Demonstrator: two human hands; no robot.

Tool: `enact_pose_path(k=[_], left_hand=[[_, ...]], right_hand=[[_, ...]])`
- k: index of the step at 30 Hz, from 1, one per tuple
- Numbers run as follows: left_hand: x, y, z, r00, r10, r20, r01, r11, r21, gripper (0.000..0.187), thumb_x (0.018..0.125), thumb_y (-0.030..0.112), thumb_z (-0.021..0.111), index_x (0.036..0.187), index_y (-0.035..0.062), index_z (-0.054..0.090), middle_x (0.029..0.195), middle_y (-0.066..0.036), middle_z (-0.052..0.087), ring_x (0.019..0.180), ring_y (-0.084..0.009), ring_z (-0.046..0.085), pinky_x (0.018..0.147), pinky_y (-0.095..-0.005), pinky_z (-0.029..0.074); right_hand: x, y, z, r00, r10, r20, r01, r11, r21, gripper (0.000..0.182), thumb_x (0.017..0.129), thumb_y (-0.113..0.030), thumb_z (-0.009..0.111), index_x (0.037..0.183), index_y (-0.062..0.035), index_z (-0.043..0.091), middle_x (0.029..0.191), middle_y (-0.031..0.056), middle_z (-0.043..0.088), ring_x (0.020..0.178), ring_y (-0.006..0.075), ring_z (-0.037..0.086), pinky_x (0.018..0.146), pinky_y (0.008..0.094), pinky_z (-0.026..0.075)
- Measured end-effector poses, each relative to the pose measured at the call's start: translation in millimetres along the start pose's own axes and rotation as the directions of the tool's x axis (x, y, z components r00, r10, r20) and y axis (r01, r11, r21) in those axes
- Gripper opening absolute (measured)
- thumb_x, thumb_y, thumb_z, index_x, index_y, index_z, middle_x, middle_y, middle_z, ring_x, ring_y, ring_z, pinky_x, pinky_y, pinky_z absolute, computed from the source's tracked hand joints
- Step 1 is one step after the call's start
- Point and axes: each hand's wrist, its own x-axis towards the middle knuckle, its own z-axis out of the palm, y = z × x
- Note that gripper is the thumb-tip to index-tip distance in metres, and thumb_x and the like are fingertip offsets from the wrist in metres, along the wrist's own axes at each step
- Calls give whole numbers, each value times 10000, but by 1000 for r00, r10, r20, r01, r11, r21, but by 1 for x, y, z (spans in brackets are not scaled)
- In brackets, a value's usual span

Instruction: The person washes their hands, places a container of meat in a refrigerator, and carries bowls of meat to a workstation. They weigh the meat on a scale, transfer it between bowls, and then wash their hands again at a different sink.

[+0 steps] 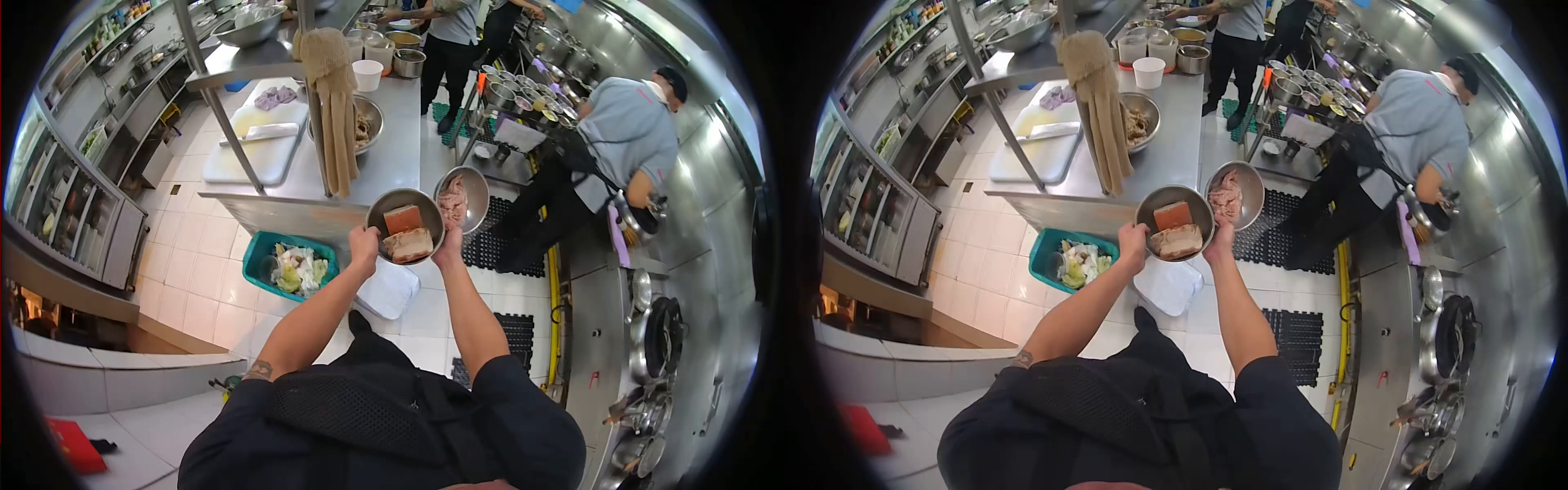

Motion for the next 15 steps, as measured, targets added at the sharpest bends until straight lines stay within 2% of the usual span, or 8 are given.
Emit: enact_pose_path(k=[3,4,6,8,11,13,14,15], left_hand=[[64,-11,12,1000,-26,-17,27,996,81,178,730,102,590,729,-76,605,639,-126,565,603,-196,506,565,-372,401],[82,-8,13,997,-80,22,77,990,121,145,748,73,583,825,-40,630,753,-102,590,662,-182,502,578,-349,390],[111,-9,17,998,-65,10,63,990,128,144,754,79,583,821,-41,628,749,-97,591,658,-176,500,572,-347,389],[119,0,19,998,-64,-6,65,988,141,144,761,85,583,816,-41,626,746,-92,591,653,-171,499,565,-344,387],[115,22,6,994,-108,27,100,974,202,152,766,93,583,825,-40,627,739,-75,587,637,-158,505,558,-334,391],[105,16,-8,989,-146,26,143,985,96,144,766,88,578,831,-32,622,725,-65,582,625,-150,518,551,-325,397],[93,22,-16,985,-169,35,164,980,114,144,766,88,578,831,-32,622,725,-65,582,625,-150,518,551,-325,397],[73,32,-30,981,-176,78,167,979,113,137,763,83,577,831,-28,618,730,-66,585,614,-151,522,547,-320,401]], right_hand=[[56,8,21,1000,7,-13,-7,1000,19,348,909,-202,388,1045,2,634,1022,154,675,948,288,641,880,408,509],[67,8,31,1000,6,-3,-6,999,39,356,910,-205,385,1053,8,632,1037,162,670,955,297,640,885,413,508],[92,11,37,998,20,53,-24,996,81,379,918,-220,379,1080,20,624,1071,180,660,975,321,636,901,421,503],[118,19,32,1000,-7,19,5,995,99,384,920,-222,375,1091,19,620,1085,182,655,992,322,630,914,422,496],[128,34,36,993,-5,-117,26,984,177,390,931,-233,366,1137,9,592,1132,176,636,1034,315,611,944,424,474],[127,43,32,947,-83,-310,153,966,209,371,934,-224,374,1152,-2,575,1152,168,624,1067,308,587,954,419,466],[142,57,-1,915,-187,-358,245,961,126,362,935,-217,396,1204,-15,529,1224,151,582,1077,303,575,955,464,464],[146,64,-24,905,-180,-385,245,961,127,362,935,-217,396,1204,-15,529,1224,151,582,1077,303,575,955,464,464]])
